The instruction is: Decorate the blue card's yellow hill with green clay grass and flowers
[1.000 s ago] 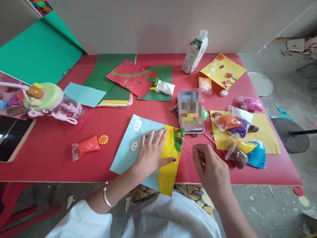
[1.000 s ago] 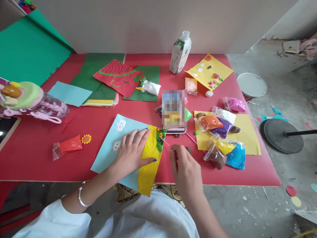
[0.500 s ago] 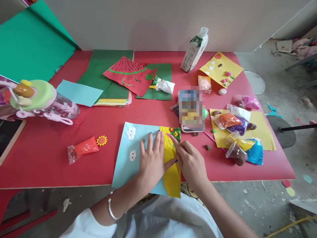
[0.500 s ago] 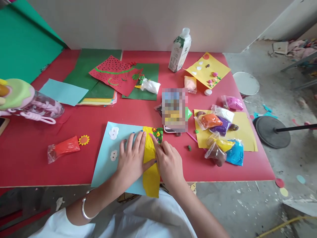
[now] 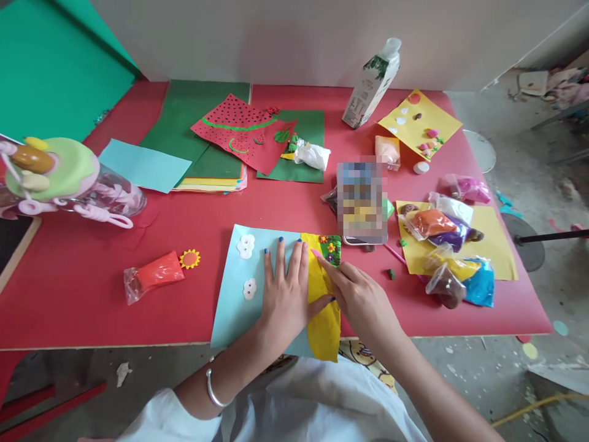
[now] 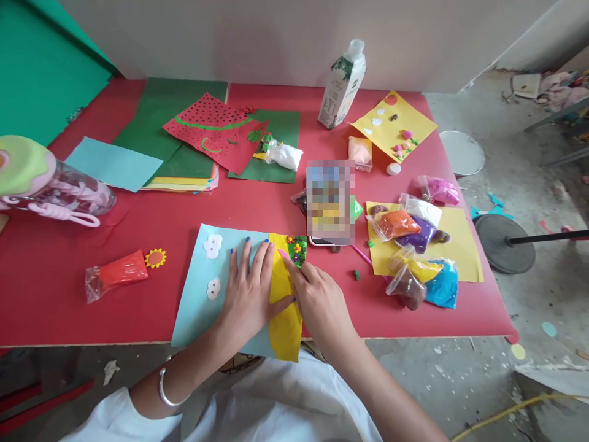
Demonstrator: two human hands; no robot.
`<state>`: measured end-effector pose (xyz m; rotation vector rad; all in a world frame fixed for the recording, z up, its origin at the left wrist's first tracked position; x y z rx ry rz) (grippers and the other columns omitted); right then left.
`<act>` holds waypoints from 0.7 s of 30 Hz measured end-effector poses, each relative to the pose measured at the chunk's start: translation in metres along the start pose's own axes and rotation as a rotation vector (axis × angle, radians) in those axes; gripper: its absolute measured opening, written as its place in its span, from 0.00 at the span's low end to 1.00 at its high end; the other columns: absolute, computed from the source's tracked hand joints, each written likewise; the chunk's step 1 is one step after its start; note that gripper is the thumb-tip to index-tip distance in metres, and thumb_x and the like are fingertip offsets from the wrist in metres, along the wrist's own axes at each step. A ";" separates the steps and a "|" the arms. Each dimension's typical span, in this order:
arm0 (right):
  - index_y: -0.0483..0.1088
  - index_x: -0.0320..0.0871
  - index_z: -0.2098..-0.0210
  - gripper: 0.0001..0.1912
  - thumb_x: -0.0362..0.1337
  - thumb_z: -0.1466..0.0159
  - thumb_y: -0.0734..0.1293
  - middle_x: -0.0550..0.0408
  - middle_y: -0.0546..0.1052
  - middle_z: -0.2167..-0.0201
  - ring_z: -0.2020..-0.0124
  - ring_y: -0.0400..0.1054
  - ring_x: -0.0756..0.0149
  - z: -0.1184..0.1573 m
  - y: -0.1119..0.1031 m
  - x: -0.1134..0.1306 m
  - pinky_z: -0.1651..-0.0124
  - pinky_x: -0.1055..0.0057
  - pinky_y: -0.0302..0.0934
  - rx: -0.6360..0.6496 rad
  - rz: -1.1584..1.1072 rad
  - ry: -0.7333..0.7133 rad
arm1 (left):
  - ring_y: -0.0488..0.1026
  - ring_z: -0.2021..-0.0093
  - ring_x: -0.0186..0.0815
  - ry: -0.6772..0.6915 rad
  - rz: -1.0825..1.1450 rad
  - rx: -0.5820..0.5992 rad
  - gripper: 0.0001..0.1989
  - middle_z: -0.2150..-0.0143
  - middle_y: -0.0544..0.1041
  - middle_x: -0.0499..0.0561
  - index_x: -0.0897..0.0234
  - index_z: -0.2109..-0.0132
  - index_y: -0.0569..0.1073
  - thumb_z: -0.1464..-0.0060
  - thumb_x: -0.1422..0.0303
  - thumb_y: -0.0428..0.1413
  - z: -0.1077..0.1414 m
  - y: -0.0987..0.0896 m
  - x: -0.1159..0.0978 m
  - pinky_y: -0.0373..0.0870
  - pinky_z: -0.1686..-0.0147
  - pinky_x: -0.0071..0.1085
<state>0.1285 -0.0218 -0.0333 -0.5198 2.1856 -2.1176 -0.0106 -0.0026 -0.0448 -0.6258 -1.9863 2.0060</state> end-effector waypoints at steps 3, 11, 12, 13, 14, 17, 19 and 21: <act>0.68 0.44 0.41 0.23 0.27 0.31 0.54 0.55 0.71 0.71 0.73 0.67 0.66 0.002 -0.003 0.001 0.71 0.72 0.61 -0.021 0.010 -0.003 | 0.48 0.29 0.62 0.000 -0.009 -0.003 0.39 0.30 0.59 0.62 0.74 0.30 0.54 0.37 0.48 0.44 0.000 0.000 0.000 0.50 0.34 0.61; 0.69 0.36 0.42 0.21 0.27 0.30 0.54 0.56 0.68 0.74 0.76 0.64 0.68 0.006 -0.007 0.003 0.74 0.72 0.59 -0.048 0.043 -0.070 | 0.49 0.29 0.61 -0.006 -0.033 0.000 0.40 0.30 0.59 0.61 0.75 0.30 0.54 0.37 0.48 0.43 0.000 0.002 0.000 0.52 0.34 0.60; 0.69 0.36 0.42 0.21 0.27 0.30 0.54 0.56 0.68 0.74 0.76 0.64 0.68 0.007 -0.007 0.004 0.73 0.72 0.59 -0.048 0.049 -0.074 | 0.49 0.29 0.61 -0.005 -0.034 0.000 0.40 0.30 0.59 0.61 0.75 0.30 0.54 0.37 0.48 0.43 0.000 0.002 0.000 0.52 0.34 0.60; 0.69 0.36 0.42 0.21 0.27 0.30 0.54 0.56 0.68 0.74 0.76 0.64 0.68 0.007 -0.007 0.004 0.73 0.72 0.59 -0.046 0.053 -0.078 | 0.49 0.29 0.60 -0.005 -0.034 0.000 0.40 0.30 0.59 0.61 0.74 0.30 0.54 0.37 0.48 0.43 0.000 0.002 0.000 0.52 0.34 0.60; 0.69 0.36 0.42 0.21 0.26 0.30 0.54 0.56 0.68 0.74 0.76 0.64 0.68 0.008 -0.007 0.004 0.73 0.72 0.59 -0.041 0.056 -0.082 | 0.49 0.29 0.60 -0.006 -0.034 -0.001 0.39 0.30 0.59 0.61 0.74 0.30 0.54 0.37 0.48 0.43 0.000 0.002 0.000 0.52 0.34 0.60; 0.68 0.36 0.41 0.22 0.27 0.30 0.54 0.55 0.69 0.74 0.76 0.64 0.67 0.011 -0.007 0.004 0.73 0.72 0.59 -0.021 0.050 -0.091 | 0.49 0.29 0.60 -0.006 -0.036 -0.005 0.38 0.30 0.59 0.60 0.74 0.30 0.55 0.36 0.48 0.42 0.000 0.002 0.001 0.51 0.34 0.60; 0.68 0.37 0.41 0.22 0.27 0.30 0.54 0.55 0.69 0.74 0.75 0.64 0.67 0.013 -0.006 0.003 0.73 0.72 0.59 -0.005 0.036 -0.096 | 0.48 0.29 0.61 -0.002 -0.036 -0.006 0.39 0.30 0.59 0.61 0.75 0.30 0.54 0.36 0.48 0.41 0.000 0.002 0.001 0.51 0.34 0.60; 0.67 0.39 0.41 0.22 0.27 0.31 0.54 0.55 0.70 0.73 0.74 0.65 0.67 0.015 -0.005 0.002 0.72 0.72 0.59 0.005 0.025 -0.099 | 0.48 0.29 0.61 0.001 -0.038 -0.007 0.39 0.30 0.59 0.61 0.76 0.30 0.54 0.36 0.48 0.42 0.000 0.002 0.001 0.51 0.34 0.60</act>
Point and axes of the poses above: each hand's wrist, its own z-axis away from the middle knuckle, its own y-axis out of the palm, x = y × z, the point moved 3 cm from there along -z, towards the middle knuckle
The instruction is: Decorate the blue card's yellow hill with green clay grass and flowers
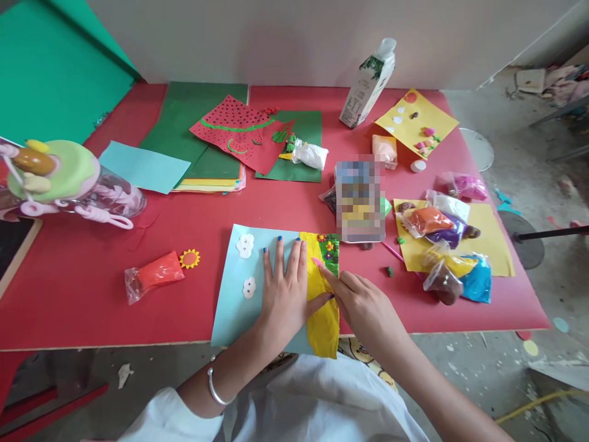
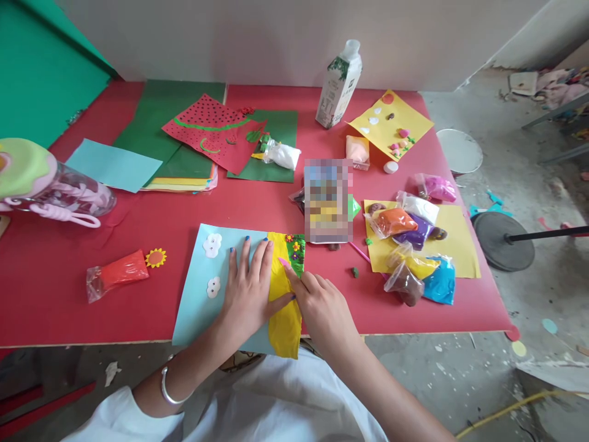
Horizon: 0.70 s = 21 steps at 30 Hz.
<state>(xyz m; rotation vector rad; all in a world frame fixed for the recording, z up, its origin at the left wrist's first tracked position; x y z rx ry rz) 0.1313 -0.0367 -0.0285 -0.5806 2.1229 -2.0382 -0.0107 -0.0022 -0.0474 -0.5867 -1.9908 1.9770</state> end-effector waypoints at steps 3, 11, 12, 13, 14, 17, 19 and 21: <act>0.68 0.40 0.41 0.22 0.27 0.31 0.54 0.54 0.70 0.73 0.74 0.65 0.67 0.002 0.000 0.000 0.71 0.72 0.59 0.007 0.006 -0.003 | 0.48 0.29 0.61 0.003 -0.005 -0.007 0.41 0.30 0.59 0.62 0.77 0.30 0.54 0.37 0.46 0.42 0.000 0.000 0.000 0.51 0.34 0.60; 0.68 0.33 0.43 0.23 0.24 0.34 0.55 0.55 0.69 0.75 0.76 0.63 0.67 0.005 -0.005 0.003 0.73 0.71 0.58 -0.038 0.069 -0.072 | 0.50 0.30 0.61 -0.004 -0.009 -0.015 0.40 0.31 0.60 0.61 0.76 0.31 0.56 0.36 0.46 0.41 0.000 -0.001 0.000 0.49 0.33 0.60; 0.68 0.33 0.42 0.23 0.24 0.34 0.55 0.55 0.68 0.75 0.76 0.63 0.67 0.006 -0.005 0.003 0.73 0.71 0.58 -0.040 0.069 -0.077 | 0.50 0.30 0.61 -0.006 -0.007 -0.017 0.41 0.31 0.60 0.62 0.76 0.31 0.56 0.37 0.46 0.42 0.000 -0.001 0.000 0.48 0.33 0.59; 0.68 0.33 0.42 0.23 0.23 0.35 0.56 0.55 0.68 0.75 0.76 0.63 0.67 0.007 -0.005 0.003 0.72 0.71 0.58 -0.039 0.069 -0.080 | 0.50 0.30 0.61 -0.007 -0.005 -0.019 0.41 0.31 0.61 0.62 0.76 0.31 0.56 0.37 0.46 0.42 -0.001 -0.001 0.000 0.48 0.33 0.59; 0.67 0.33 0.42 0.24 0.23 0.35 0.56 0.56 0.68 0.75 0.75 0.63 0.67 0.008 -0.005 0.003 0.72 0.71 0.58 -0.036 0.069 -0.080 | 0.50 0.30 0.61 -0.008 -0.003 -0.021 0.41 0.31 0.61 0.62 0.76 0.31 0.56 0.37 0.45 0.42 -0.001 -0.001 0.000 0.47 0.33 0.60; 0.66 0.35 0.40 0.25 0.23 0.36 0.57 0.56 0.68 0.75 0.75 0.62 0.67 0.010 -0.005 0.002 0.72 0.71 0.58 -0.025 0.069 -0.078 | 0.49 0.29 0.61 -0.007 0.007 -0.027 0.42 0.31 0.61 0.62 0.76 0.31 0.56 0.38 0.45 0.44 -0.001 0.000 0.000 0.46 0.33 0.60; 0.65 0.35 0.39 0.26 0.22 0.36 0.57 0.56 0.68 0.75 0.75 0.62 0.66 0.012 -0.005 0.002 0.72 0.71 0.58 -0.023 0.067 -0.084 | 0.49 0.29 0.61 -0.002 0.021 -0.028 0.42 0.31 0.60 0.62 0.76 0.31 0.56 0.39 0.45 0.45 -0.001 0.001 0.001 0.45 0.32 0.60; 0.64 0.35 0.38 0.27 0.22 0.36 0.56 0.56 0.67 0.75 0.75 0.62 0.66 0.012 -0.006 0.001 0.72 0.71 0.58 -0.022 0.063 -0.093 | 0.48 0.29 0.61 0.005 0.037 -0.023 0.42 0.31 0.60 0.62 0.77 0.31 0.55 0.39 0.46 0.45 -0.001 0.001 0.001 0.43 0.32 0.60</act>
Point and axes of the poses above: each hand's wrist, its own z-axis away from the middle knuckle, its own y-axis out of the palm, x = y × z, the point moved 3 cm from there along -z, towards the middle knuckle
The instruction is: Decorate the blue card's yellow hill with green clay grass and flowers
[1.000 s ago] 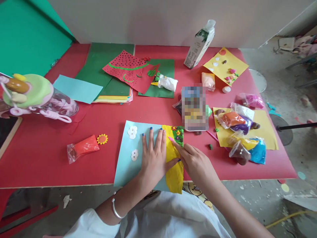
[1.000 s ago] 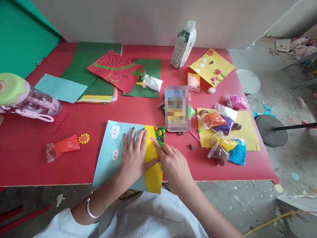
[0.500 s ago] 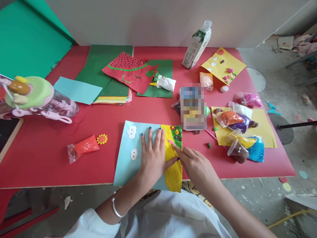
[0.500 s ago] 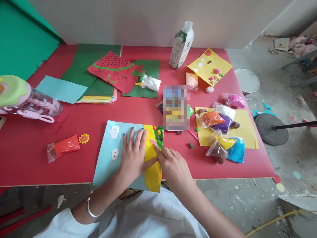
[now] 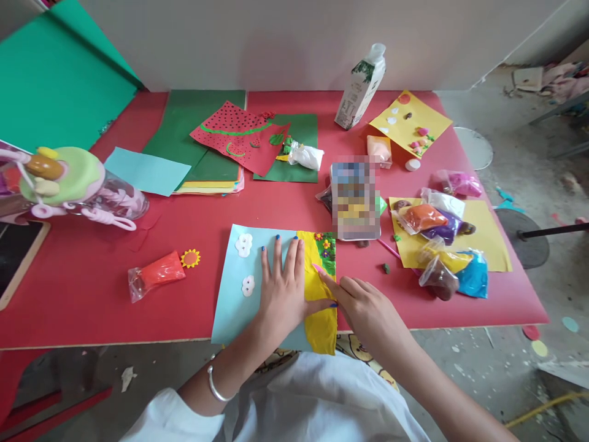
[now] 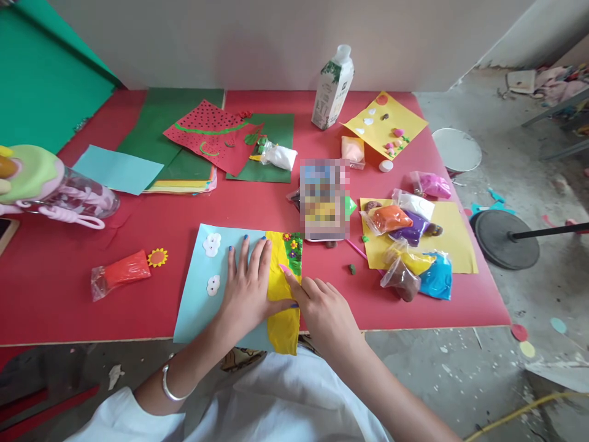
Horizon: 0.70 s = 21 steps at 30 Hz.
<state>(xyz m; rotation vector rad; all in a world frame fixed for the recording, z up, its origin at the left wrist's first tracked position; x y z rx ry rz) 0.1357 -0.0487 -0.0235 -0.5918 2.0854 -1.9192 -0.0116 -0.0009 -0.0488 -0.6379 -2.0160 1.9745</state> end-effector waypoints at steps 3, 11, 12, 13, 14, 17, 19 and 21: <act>0.62 0.37 0.36 0.28 0.22 0.35 0.56 0.57 0.67 0.75 0.75 0.61 0.66 0.001 -0.001 -0.002 0.72 0.71 0.57 0.008 -0.004 -0.012 | 0.47 0.29 0.62 0.001 0.015 0.016 0.42 0.30 0.59 0.62 0.78 0.31 0.54 0.40 0.48 0.46 0.000 -0.001 0.000 0.42 0.32 0.60; 0.49 0.37 0.30 0.33 0.22 0.35 0.55 0.57 0.68 0.73 0.73 0.61 0.65 0.003 -0.001 -0.004 0.71 0.70 0.58 0.017 -0.025 -0.064 | 0.46 0.29 0.60 -0.013 0.016 0.028 0.41 0.30 0.58 0.62 0.77 0.30 0.54 0.40 0.50 0.48 -0.001 -0.002 -0.001 0.42 0.32 0.59; 0.48 0.36 0.30 0.34 0.21 0.35 0.55 0.57 0.68 0.73 0.73 0.61 0.65 0.004 -0.001 -0.004 0.72 0.70 0.58 0.014 -0.027 -0.068 | 0.46 0.28 0.60 -0.014 0.016 0.029 0.42 0.30 0.58 0.63 0.77 0.30 0.53 0.40 0.49 0.48 -0.001 -0.002 -0.001 0.42 0.32 0.60; 0.47 0.36 0.30 0.35 0.21 0.35 0.55 0.57 0.68 0.73 0.73 0.61 0.65 0.004 -0.001 -0.004 0.72 0.69 0.58 0.015 -0.029 -0.070 | 0.46 0.28 0.60 -0.015 0.016 0.030 0.43 0.30 0.58 0.63 0.77 0.30 0.53 0.41 0.48 0.48 -0.001 -0.002 -0.001 0.42 0.32 0.60; 0.47 0.36 0.30 0.35 0.21 0.35 0.55 0.57 0.68 0.73 0.74 0.61 0.65 0.005 -0.001 -0.004 0.72 0.69 0.58 0.017 -0.031 -0.071 | 0.46 0.28 0.60 -0.015 0.016 0.031 0.44 0.30 0.58 0.63 0.77 0.30 0.53 0.41 0.47 0.48 -0.001 -0.002 -0.001 0.42 0.32 0.60; 0.48 0.39 0.30 0.35 0.21 0.35 0.55 0.57 0.67 0.74 0.74 0.61 0.65 0.009 -0.006 -0.006 0.72 0.69 0.58 0.027 -0.059 -0.060 | 0.46 0.29 0.61 -0.012 0.009 0.030 0.47 0.30 0.58 0.64 0.77 0.30 0.53 0.43 0.43 0.48 -0.001 -0.001 0.000 0.44 0.33 0.60; 0.49 0.41 0.30 0.34 0.23 0.34 0.55 0.58 0.67 0.73 0.74 0.61 0.66 0.011 -0.012 -0.009 0.71 0.71 0.59 0.018 -0.103 -0.042 | 0.46 0.29 0.62 -0.007 0.002 0.025 0.49 0.30 0.59 0.65 0.78 0.30 0.53 0.44 0.41 0.48 -0.001 0.000 0.000 0.44 0.33 0.61; 0.48 0.42 0.29 0.32 0.26 0.31 0.56 0.58 0.66 0.73 0.73 0.60 0.67 0.012 -0.017 -0.012 0.70 0.71 0.59 -0.023 -0.146 -0.010 | 0.47 0.29 0.62 -0.001 -0.007 0.016 0.48 0.31 0.59 0.65 0.78 0.31 0.54 0.43 0.41 0.47 -0.001 0.001 -0.001 0.44 0.33 0.61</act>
Point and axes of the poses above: each hand's wrist, its own z-axis away from the middle knuckle, its own y-axis out of the palm, x = y × z, the point moved 3 cm from there along -z, towards the middle knuckle
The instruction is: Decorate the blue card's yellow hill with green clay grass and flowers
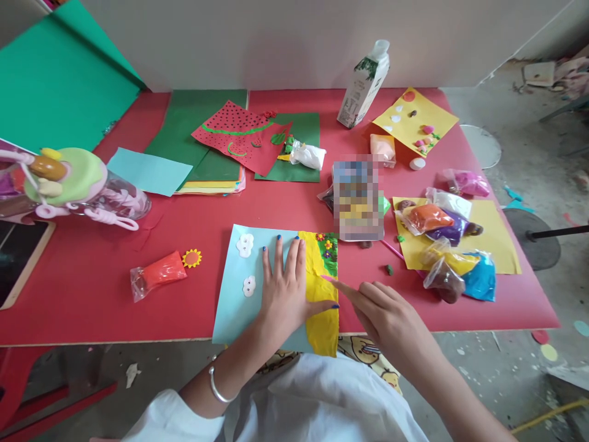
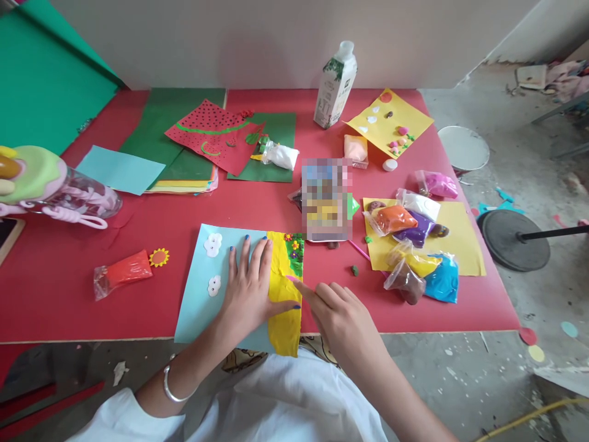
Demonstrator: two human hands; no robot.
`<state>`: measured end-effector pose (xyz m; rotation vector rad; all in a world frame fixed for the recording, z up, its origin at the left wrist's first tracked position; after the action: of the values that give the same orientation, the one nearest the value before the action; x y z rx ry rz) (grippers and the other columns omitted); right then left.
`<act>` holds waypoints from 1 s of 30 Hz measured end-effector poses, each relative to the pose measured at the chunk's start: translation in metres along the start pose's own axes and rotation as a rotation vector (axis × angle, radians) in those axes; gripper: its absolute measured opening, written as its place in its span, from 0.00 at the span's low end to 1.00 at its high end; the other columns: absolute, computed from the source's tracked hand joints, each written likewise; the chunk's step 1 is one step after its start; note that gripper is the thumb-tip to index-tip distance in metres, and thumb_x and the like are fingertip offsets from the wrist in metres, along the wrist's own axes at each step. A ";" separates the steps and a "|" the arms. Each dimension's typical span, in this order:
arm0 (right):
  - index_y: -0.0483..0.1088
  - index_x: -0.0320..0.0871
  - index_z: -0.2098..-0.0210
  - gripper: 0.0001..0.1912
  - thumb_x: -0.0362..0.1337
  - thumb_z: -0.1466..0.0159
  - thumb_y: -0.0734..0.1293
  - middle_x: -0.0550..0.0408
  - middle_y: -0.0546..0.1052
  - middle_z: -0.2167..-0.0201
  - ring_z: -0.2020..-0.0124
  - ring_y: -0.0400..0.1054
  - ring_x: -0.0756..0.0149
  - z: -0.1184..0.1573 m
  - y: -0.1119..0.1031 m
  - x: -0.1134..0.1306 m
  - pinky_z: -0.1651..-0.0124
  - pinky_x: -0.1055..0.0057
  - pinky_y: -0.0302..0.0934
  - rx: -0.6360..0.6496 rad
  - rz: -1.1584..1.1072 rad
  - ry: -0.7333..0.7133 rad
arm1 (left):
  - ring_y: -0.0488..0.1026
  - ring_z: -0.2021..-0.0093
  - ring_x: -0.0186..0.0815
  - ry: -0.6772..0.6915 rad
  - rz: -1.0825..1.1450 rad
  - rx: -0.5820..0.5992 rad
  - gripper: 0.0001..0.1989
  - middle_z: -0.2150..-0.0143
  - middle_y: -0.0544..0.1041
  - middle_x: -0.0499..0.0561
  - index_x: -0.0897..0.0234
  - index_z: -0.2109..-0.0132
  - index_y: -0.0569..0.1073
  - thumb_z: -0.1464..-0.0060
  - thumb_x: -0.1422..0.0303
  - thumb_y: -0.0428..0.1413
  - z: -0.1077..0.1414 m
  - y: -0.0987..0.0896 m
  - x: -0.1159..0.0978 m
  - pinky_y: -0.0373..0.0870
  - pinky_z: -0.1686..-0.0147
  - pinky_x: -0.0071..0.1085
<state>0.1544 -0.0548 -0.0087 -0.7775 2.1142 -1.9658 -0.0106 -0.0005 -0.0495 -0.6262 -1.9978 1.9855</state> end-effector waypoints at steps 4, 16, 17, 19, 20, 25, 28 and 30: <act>0.48 0.42 0.29 0.29 0.29 0.29 0.55 0.58 0.63 0.74 0.73 0.59 0.67 -0.009 0.004 -0.003 0.68 0.72 0.59 -0.093 -0.008 0.036 | 0.47 0.29 0.61 0.004 0.001 -0.001 0.43 0.30 0.58 0.64 0.77 0.30 0.54 0.40 0.45 0.46 0.000 -0.001 0.001 0.44 0.32 0.60; 0.61 0.42 0.35 0.23 0.33 0.27 0.53 0.53 0.70 0.71 0.70 0.62 0.65 -0.024 0.035 -0.005 0.67 0.69 0.61 0.037 -0.066 0.016 | 0.48 0.28 0.55 0.031 0.049 0.052 0.46 0.29 0.57 0.61 0.74 0.30 0.54 0.43 0.44 0.51 0.004 -0.007 0.012 0.48 0.32 0.52; 0.62 0.41 0.36 0.23 0.33 0.27 0.52 0.53 0.70 0.71 0.71 0.63 0.65 -0.023 0.033 -0.005 0.67 0.70 0.61 0.046 -0.074 0.014 | 0.48 0.28 0.55 0.028 0.051 0.056 0.46 0.29 0.57 0.61 0.74 0.30 0.54 0.43 0.44 0.51 0.003 -0.006 0.012 0.48 0.32 0.52; 0.64 0.41 0.37 0.22 0.33 0.28 0.53 0.53 0.70 0.71 0.71 0.63 0.65 -0.022 0.032 -0.005 0.67 0.70 0.61 0.065 -0.076 0.013 | 0.49 0.28 0.55 0.028 0.056 0.064 0.45 0.29 0.57 0.60 0.74 0.30 0.53 0.42 0.45 0.51 0.003 -0.006 0.012 0.47 0.31 0.53; 0.64 0.41 0.37 0.22 0.32 0.28 0.53 0.53 0.71 0.71 0.71 0.63 0.65 -0.021 0.031 -0.004 0.68 0.70 0.61 0.075 -0.073 0.011 | 0.49 0.28 0.55 0.030 0.057 0.066 0.45 0.29 0.56 0.59 0.74 0.30 0.53 0.42 0.46 0.50 0.003 -0.005 0.012 0.47 0.32 0.53; 0.59 0.43 0.34 0.24 0.32 0.28 0.54 0.53 0.71 0.70 0.71 0.63 0.65 -0.020 0.029 -0.003 0.68 0.70 0.61 0.108 -0.078 -0.007 | 0.48 0.28 0.54 0.038 0.056 0.068 0.43 0.29 0.56 0.59 0.74 0.29 0.51 0.41 0.48 0.49 0.003 -0.004 0.013 0.48 0.32 0.53; 0.59 0.42 0.33 0.25 0.31 0.29 0.54 0.54 0.71 0.70 0.72 0.63 0.66 -0.019 0.027 -0.001 0.67 0.70 0.61 0.114 -0.080 -0.034 | 0.48 0.28 0.54 0.033 0.050 0.066 0.43 0.28 0.56 0.58 0.74 0.30 0.52 0.41 0.48 0.49 0.003 -0.005 0.013 0.47 0.31 0.53; 0.59 0.41 0.34 0.26 0.28 0.30 0.55 0.54 0.70 0.71 0.72 0.63 0.66 -0.018 0.024 0.000 0.68 0.70 0.60 0.116 -0.069 -0.052 | 0.47 0.28 0.54 0.036 0.045 0.054 0.42 0.28 0.56 0.58 0.75 0.30 0.53 0.40 0.48 0.49 0.003 -0.006 0.012 0.46 0.31 0.52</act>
<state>0.1395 -0.0388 -0.0297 -0.8803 1.9499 -2.0577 -0.0236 0.0024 -0.0450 -0.6946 -1.9193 2.0320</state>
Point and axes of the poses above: each hand's wrist, its own z-axis away from the middle knuckle, its own y-axis out of the palm, x = y × z, the point moved 3 cm from there along -z, towards the middle knuckle
